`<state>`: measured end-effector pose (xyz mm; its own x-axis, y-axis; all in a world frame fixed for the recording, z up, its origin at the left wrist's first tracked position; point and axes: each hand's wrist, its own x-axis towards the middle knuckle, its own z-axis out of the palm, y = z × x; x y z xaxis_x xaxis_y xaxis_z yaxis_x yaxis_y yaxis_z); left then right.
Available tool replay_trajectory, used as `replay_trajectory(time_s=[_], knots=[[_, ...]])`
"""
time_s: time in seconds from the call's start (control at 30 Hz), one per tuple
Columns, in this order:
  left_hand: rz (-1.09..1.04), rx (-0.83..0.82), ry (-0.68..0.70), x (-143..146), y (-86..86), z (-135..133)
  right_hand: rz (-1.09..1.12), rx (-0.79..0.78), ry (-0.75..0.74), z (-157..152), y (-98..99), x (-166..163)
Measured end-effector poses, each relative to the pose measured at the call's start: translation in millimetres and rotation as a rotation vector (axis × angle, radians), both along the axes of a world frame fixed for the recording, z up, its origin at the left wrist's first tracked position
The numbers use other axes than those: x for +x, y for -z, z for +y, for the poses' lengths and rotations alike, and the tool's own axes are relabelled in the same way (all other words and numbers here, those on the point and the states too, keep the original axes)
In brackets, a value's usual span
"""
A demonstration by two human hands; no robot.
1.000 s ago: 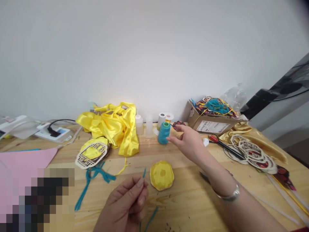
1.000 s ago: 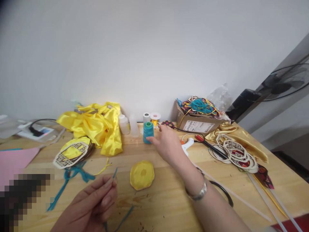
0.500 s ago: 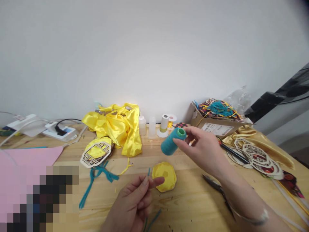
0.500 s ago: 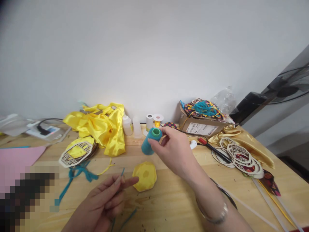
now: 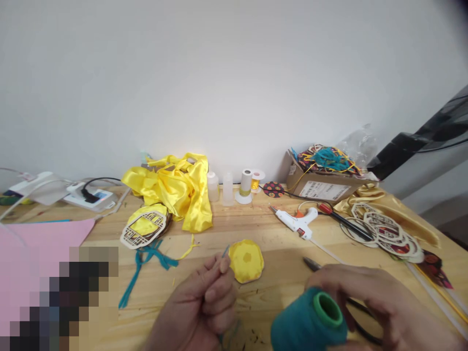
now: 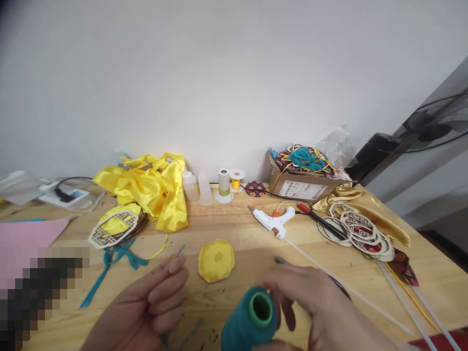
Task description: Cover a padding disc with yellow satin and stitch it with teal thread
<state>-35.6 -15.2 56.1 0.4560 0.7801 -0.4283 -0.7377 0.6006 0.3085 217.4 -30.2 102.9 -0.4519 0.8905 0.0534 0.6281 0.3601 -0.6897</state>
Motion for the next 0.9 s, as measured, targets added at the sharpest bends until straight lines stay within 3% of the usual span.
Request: replay_trajectory(time_s=[0.23, 0.4, 0.6, 0.7, 0.9], knots=[[0.209, 0.045, -0.236, -14, -13.7, 5, 0.19, 0.021, 0.36, 9, 8.5, 34], [0.313, 0.061, -0.236, -6, -11.9, 6, 0.424, 0.02, 0.55, 23, 7.5, 36], [0.35, 0.075, -0.189, 2, -4.1, 4, 0.6, 0.016, 0.594, 33, 16.6, 39], [0.336, 0.063, -0.079, 8, 0.8, 0, 0.577, 0.02, 0.579, 34, 18.8, 39], [0.229, -0.121, 0.069, 29, 7.7, -4, 0.565, 0.006, 0.515, 24, 13.9, 22]])
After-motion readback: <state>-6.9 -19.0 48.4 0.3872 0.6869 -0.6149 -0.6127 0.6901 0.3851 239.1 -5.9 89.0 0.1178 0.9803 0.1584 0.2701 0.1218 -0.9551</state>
